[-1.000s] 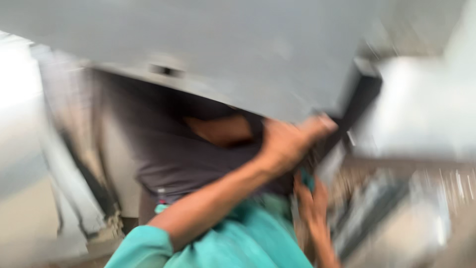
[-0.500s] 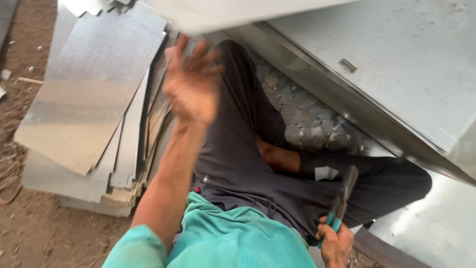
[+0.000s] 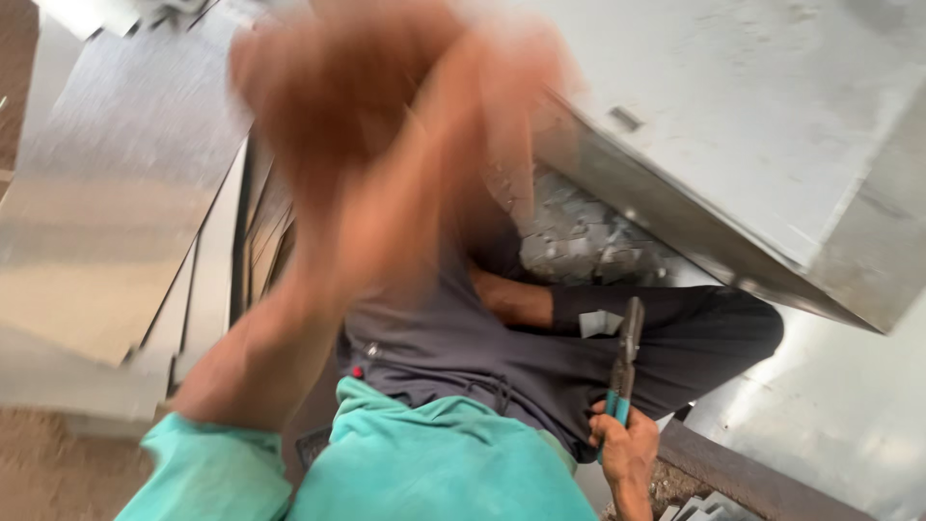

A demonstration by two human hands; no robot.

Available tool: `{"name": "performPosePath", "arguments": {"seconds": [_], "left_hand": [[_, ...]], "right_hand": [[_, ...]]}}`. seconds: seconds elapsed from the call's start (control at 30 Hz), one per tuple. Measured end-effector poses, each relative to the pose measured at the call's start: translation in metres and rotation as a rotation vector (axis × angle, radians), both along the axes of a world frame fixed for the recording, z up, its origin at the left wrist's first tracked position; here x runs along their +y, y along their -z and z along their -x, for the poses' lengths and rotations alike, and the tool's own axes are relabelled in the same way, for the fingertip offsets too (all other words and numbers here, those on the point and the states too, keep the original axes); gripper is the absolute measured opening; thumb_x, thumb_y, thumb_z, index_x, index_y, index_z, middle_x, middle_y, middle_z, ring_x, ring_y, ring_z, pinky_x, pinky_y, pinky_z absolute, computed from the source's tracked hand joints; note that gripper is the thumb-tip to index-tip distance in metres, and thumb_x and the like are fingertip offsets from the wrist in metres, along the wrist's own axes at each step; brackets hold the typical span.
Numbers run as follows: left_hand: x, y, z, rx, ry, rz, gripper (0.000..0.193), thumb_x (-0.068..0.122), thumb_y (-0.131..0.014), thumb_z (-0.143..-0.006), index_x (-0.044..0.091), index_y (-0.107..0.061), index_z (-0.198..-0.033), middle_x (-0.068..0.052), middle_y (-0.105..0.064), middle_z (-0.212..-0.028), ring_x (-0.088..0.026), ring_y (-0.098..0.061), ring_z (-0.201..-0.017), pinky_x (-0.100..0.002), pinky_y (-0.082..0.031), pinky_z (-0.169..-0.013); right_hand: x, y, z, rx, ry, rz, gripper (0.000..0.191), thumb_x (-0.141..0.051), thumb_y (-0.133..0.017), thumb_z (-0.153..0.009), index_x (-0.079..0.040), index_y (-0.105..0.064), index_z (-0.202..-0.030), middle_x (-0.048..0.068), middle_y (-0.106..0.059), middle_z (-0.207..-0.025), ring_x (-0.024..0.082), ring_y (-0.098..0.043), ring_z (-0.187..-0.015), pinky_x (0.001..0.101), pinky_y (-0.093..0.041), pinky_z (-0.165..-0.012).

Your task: The person uses tin snips to cut a rectangular metal sheet held between their legs. They repeatedly snip along the edge to trim the sheet while sitting on the floor.

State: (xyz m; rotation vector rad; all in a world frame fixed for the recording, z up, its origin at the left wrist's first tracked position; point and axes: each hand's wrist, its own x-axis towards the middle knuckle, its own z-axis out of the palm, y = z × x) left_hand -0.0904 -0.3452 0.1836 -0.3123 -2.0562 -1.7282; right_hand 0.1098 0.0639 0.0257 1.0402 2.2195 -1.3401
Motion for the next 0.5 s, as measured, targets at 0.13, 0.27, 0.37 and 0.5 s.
{"name": "performPosePath", "arguments": {"seconds": [0.13,0.27,0.37,0.5], "left_hand": [[0.054,-0.044,-0.037,0.134,0.659,0.117,0.022,-0.002,-0.067,-0.102,0.007,-0.065,-0.121,-0.01,-0.072,-0.113,-0.016,-0.071,-0.092,-0.026,-0.057,-0.077],[0.102,-0.064,-0.052,0.172,0.87,0.108,0.017,-0.001,-0.067,-0.103,0.007,-0.065,-0.117,-0.009,-0.07,-0.108,-0.015,-0.069,-0.088,-0.026,-0.054,-0.074],[0.12,-0.07,-0.058,0.194,0.914,0.111,0.014,-0.001,-0.067,-0.104,0.007,-0.065,-0.115,-0.009,-0.069,-0.104,-0.015,-0.067,-0.085,-0.026,-0.052,-0.072],[0.131,-0.064,-0.068,0.208,0.95,0.101,0.009,0.0,-0.068,-0.105,0.007,-0.065,-0.111,-0.008,-0.068,-0.099,-0.014,-0.065,-0.08,-0.026,-0.05,-0.069]], "right_hand": [[-0.007,-0.014,-0.003,0.02,-0.024,-0.021,0.026,-0.007,-0.06,-0.072,0.009,-0.071,-0.088,0.012,-0.066,-0.062,0.019,-0.059,-0.051,0.0317,-0.047,-0.051],[0.016,-0.035,-0.049,0.0,-0.016,-0.067,0.025,-0.008,-0.06,-0.072,0.009,-0.071,-0.088,0.012,-0.066,-0.062,0.019,-0.059,-0.051,0.0317,-0.047,-0.05],[0.031,-0.02,-0.056,0.009,-0.002,-0.068,0.025,-0.008,-0.061,-0.072,0.009,-0.072,-0.088,0.011,-0.066,-0.062,0.019,-0.058,-0.051,0.0317,-0.047,-0.05],[0.035,-0.017,-0.043,0.027,0.004,-0.062,0.025,-0.008,-0.061,-0.072,0.008,-0.072,-0.087,0.011,-0.065,-0.061,0.018,-0.058,-0.051,0.0317,-0.046,-0.05]]}}
